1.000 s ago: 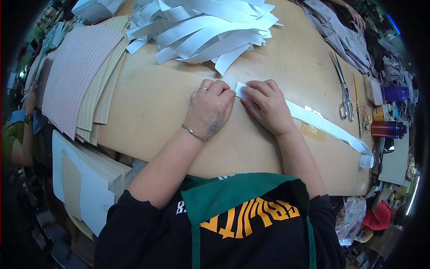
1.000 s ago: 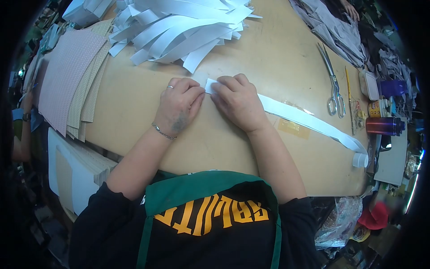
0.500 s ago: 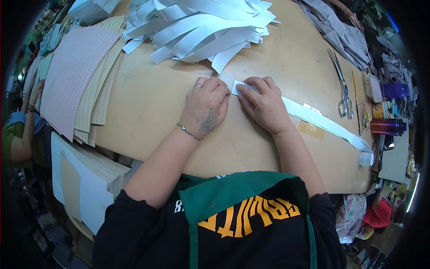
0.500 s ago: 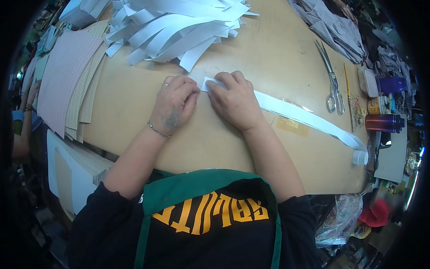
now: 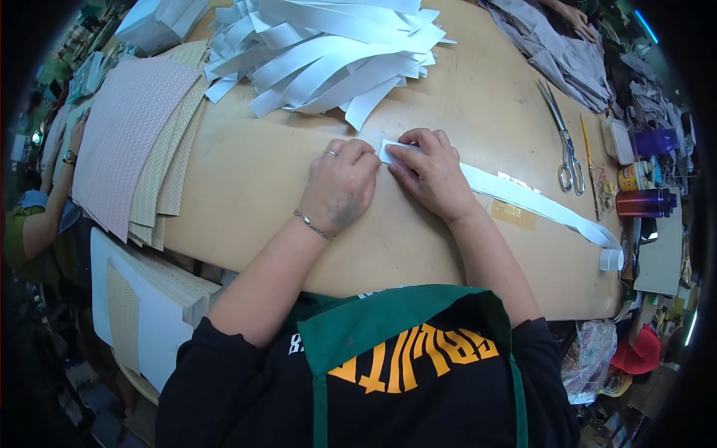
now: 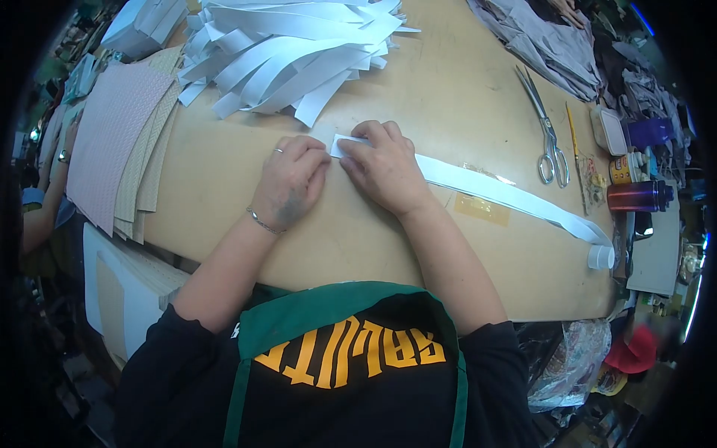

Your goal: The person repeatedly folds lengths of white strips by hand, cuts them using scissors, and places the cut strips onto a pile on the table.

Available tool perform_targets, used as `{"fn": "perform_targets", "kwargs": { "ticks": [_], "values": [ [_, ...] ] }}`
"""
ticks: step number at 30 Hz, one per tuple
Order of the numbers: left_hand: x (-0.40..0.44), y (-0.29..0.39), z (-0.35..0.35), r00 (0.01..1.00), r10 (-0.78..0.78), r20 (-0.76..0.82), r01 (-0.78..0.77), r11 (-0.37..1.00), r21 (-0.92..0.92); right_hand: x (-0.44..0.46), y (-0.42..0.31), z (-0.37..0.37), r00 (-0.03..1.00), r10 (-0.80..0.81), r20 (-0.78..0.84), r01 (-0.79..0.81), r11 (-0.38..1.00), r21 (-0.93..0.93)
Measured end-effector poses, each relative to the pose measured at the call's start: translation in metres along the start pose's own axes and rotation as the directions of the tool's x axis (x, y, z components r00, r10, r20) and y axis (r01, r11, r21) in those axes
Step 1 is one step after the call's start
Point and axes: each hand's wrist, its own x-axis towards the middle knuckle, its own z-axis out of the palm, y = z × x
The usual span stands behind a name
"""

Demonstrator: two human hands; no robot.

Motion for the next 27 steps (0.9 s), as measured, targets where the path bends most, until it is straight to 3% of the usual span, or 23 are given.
{"fn": "perform_targets", "kwargs": {
  "ticks": [3,6,12,16,22,27],
  "values": [
    [0.002,-0.002,0.009,0.949,0.289,-0.126,-0.282,0.957,0.070,0.001,0.001,0.001,1.000,-0.004,-0.007,0.004,1.000,0.022],
    [-0.002,-0.004,0.010,0.959,0.281,0.014,-0.281,0.959,-0.023,0.000,0.004,0.003,1.000,-0.009,-0.022,0.010,0.999,0.046],
    [0.011,0.011,-0.002,0.942,0.232,0.243,-0.258,0.962,0.084,-0.012,0.009,-0.006,0.995,-0.004,-0.098,0.013,0.996,0.085],
    [0.021,0.015,-0.008,0.901,0.294,0.319,-0.347,0.930,0.124,-0.068,0.050,-0.054,0.995,0.049,-0.084,-0.055,0.997,-0.062],
    [0.030,0.019,-0.011,0.861,0.288,0.418,-0.383,0.909,0.163,-0.112,0.076,-0.080,0.972,0.157,-0.172,-0.154,0.988,0.029],
    [0.038,0.020,-0.016,0.823,0.271,0.498,-0.391,0.908,0.152,-0.118,0.069,-0.082,0.949,0.112,-0.296,-0.167,0.971,-0.169]
  ]
}}
